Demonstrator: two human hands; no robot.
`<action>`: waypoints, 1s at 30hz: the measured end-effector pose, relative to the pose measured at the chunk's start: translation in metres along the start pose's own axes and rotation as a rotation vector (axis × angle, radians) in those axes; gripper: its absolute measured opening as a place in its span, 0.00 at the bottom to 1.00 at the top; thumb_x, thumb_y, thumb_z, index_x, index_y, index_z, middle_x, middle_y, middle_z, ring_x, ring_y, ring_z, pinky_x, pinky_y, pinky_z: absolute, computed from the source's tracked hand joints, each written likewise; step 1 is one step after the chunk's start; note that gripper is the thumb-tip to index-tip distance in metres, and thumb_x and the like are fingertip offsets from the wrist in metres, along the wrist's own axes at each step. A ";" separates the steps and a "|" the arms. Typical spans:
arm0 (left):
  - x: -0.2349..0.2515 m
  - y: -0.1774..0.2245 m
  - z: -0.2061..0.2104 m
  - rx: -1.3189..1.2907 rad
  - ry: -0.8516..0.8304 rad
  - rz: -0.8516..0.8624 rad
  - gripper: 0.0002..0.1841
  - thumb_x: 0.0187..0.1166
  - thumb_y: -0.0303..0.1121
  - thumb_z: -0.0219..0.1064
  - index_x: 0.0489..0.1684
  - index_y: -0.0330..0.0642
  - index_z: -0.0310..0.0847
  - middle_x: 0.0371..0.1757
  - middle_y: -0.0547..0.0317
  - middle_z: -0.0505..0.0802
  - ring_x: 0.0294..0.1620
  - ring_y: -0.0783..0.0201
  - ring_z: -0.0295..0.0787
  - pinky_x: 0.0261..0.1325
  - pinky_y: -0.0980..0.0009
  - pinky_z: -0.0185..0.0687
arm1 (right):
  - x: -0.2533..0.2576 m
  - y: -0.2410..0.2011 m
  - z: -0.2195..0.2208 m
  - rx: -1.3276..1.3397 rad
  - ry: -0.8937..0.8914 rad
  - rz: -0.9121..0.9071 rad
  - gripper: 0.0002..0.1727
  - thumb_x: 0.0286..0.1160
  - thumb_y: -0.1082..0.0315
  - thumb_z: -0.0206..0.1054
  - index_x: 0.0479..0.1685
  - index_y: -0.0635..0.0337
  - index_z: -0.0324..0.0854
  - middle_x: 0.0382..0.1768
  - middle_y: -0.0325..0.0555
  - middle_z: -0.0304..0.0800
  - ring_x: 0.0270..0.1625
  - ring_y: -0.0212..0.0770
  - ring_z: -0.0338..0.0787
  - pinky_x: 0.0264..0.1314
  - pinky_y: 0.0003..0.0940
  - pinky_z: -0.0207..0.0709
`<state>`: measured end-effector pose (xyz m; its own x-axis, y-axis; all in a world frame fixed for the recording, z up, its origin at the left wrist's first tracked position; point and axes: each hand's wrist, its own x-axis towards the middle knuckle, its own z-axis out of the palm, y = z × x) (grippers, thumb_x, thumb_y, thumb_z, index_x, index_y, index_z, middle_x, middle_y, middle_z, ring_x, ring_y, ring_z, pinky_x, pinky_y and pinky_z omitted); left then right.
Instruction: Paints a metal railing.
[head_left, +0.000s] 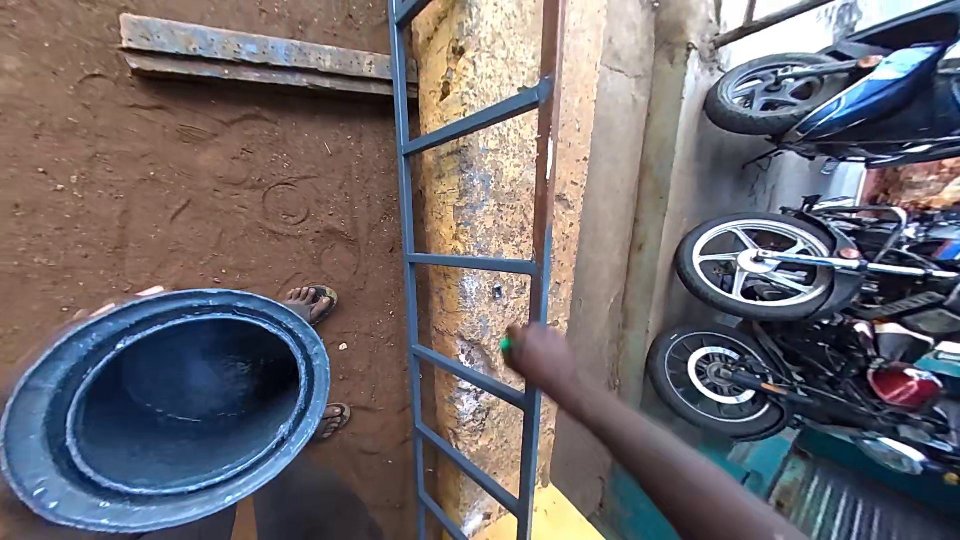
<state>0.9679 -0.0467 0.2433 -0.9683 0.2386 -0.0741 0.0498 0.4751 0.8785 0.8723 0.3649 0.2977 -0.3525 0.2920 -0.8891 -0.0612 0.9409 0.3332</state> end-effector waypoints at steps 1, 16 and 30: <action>-0.005 -0.010 0.006 -0.017 0.069 0.059 0.29 0.70 0.47 0.79 0.63 0.36 0.83 0.56 0.56 0.94 0.62 0.81 0.87 0.69 0.81 0.77 | 0.010 0.009 -0.019 0.000 0.153 0.009 0.16 0.85 0.60 0.63 0.55 0.64 0.85 0.49 0.67 0.91 0.54 0.69 0.91 0.52 0.68 0.81; 0.006 -0.012 0.008 -0.095 0.035 0.038 0.25 0.67 0.43 0.80 0.50 0.28 0.87 0.47 0.48 0.95 0.52 0.76 0.91 0.63 0.80 0.81 | 0.023 0.031 -0.039 0.021 0.311 -0.034 0.15 0.81 0.59 0.65 0.48 0.63 0.87 0.43 0.65 0.91 0.48 0.68 0.92 0.45 0.68 0.81; -0.006 -0.008 -0.009 0.170 0.022 0.000 0.22 0.72 0.47 0.78 0.53 0.37 0.89 0.52 0.47 0.96 0.57 0.66 0.93 0.65 0.68 0.83 | -0.018 0.006 0.031 -0.053 0.027 -0.004 0.20 0.81 0.66 0.65 0.66 0.69 0.80 0.61 0.72 0.84 0.65 0.71 0.86 0.61 0.65 0.80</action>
<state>0.9713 -0.0597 0.2407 -0.9734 0.2208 -0.0617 0.0891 0.6123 0.7856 0.9076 0.3704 0.3057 -0.3776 0.2829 -0.8817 -0.1121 0.9312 0.3467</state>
